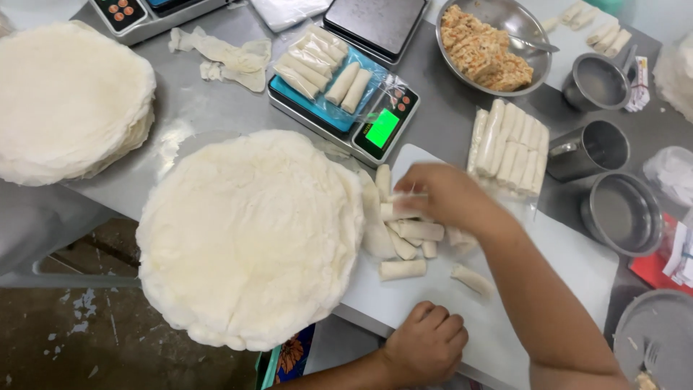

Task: Packaging and weighing spring rolls into plastic bags at a production station

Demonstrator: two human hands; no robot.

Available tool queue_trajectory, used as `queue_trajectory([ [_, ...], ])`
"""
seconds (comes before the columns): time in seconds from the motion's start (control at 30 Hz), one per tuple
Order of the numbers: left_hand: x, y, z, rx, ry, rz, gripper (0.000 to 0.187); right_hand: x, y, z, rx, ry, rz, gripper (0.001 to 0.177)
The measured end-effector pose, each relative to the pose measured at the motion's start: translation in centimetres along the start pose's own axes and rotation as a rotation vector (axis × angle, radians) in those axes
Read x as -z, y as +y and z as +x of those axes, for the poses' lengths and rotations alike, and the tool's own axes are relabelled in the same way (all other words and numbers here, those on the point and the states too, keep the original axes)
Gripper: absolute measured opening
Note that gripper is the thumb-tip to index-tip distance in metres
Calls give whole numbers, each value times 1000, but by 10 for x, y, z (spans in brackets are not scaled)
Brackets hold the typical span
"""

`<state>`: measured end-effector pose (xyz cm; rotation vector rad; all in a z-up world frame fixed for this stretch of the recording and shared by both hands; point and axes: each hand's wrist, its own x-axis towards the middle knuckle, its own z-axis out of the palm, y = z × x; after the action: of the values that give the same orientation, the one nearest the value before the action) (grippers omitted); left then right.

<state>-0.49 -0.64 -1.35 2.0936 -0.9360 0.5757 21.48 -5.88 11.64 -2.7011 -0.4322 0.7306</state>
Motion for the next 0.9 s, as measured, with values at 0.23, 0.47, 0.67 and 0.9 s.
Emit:
queue_trajectory([
  [0.23,-1,1,2,-1,-39,39,13,-58,56,-20,523,431,63,38],
  [0.47,11,2,7,2,-31,-52,8,-21,77,-39,12,395,499,36],
  [0.67,52,-7,13,248,114,-360,19,-63,102,-39,290,792,-116,21],
  [0.9,76,-48,11,603,191,-212,29,-100,73,-53,495,621,32,33],
])
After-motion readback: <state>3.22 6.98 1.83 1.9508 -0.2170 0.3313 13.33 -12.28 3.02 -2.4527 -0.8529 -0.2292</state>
